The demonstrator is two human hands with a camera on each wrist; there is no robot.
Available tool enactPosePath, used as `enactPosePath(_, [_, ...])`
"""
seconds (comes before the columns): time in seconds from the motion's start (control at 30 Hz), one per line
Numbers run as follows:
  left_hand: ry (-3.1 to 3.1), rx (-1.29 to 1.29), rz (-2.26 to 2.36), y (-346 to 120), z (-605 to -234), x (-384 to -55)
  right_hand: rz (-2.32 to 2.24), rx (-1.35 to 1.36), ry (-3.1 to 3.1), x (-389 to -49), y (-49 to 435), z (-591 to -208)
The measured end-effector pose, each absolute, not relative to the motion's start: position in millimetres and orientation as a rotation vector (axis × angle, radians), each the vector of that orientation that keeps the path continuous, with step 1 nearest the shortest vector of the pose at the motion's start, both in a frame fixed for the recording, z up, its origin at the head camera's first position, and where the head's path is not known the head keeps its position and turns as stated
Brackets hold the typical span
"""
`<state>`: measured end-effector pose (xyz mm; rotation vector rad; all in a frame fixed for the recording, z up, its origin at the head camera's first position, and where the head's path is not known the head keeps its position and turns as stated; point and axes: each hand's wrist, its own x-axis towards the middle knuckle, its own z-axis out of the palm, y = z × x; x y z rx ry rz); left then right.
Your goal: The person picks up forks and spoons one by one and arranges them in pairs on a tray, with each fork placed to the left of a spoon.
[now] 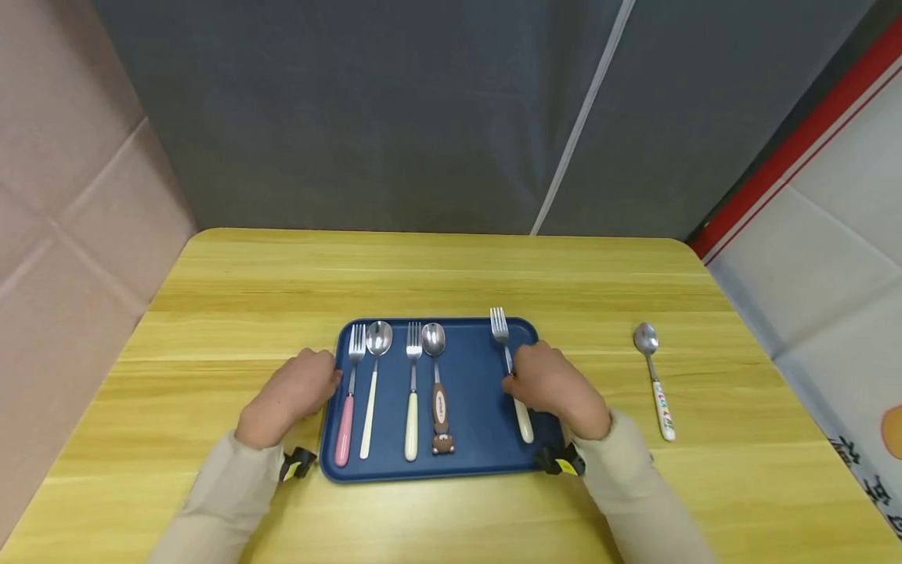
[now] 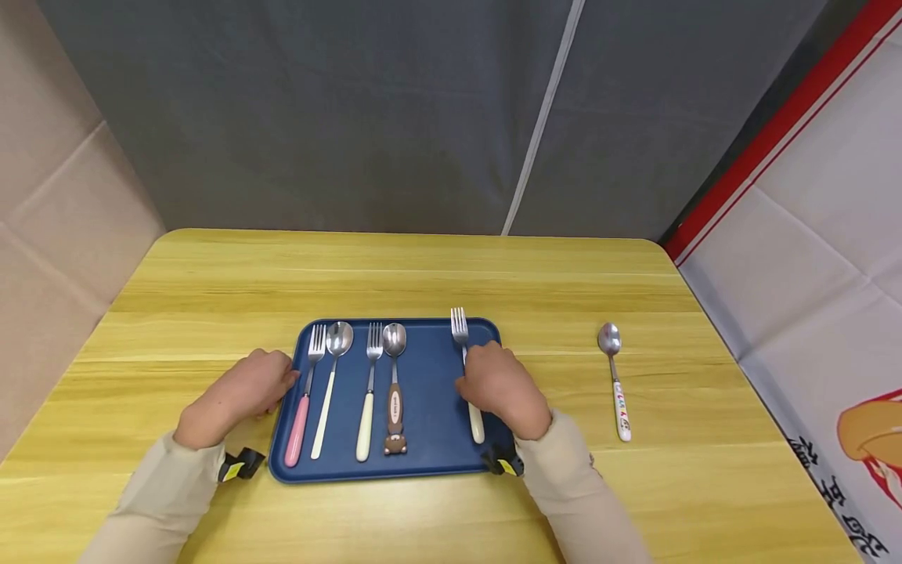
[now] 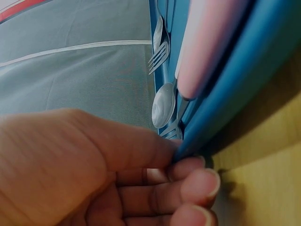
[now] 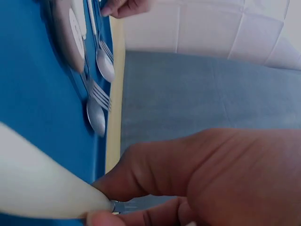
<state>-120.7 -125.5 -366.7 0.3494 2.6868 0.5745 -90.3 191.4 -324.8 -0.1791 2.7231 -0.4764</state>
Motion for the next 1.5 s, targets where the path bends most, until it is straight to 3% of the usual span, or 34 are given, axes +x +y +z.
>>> enactPosePath(1.5, [2.669, 0.351, 0.588, -127.1, -366.4, -121.0, -0.350, -0.159, 2.757, -83.2, 157.2, -354.9])
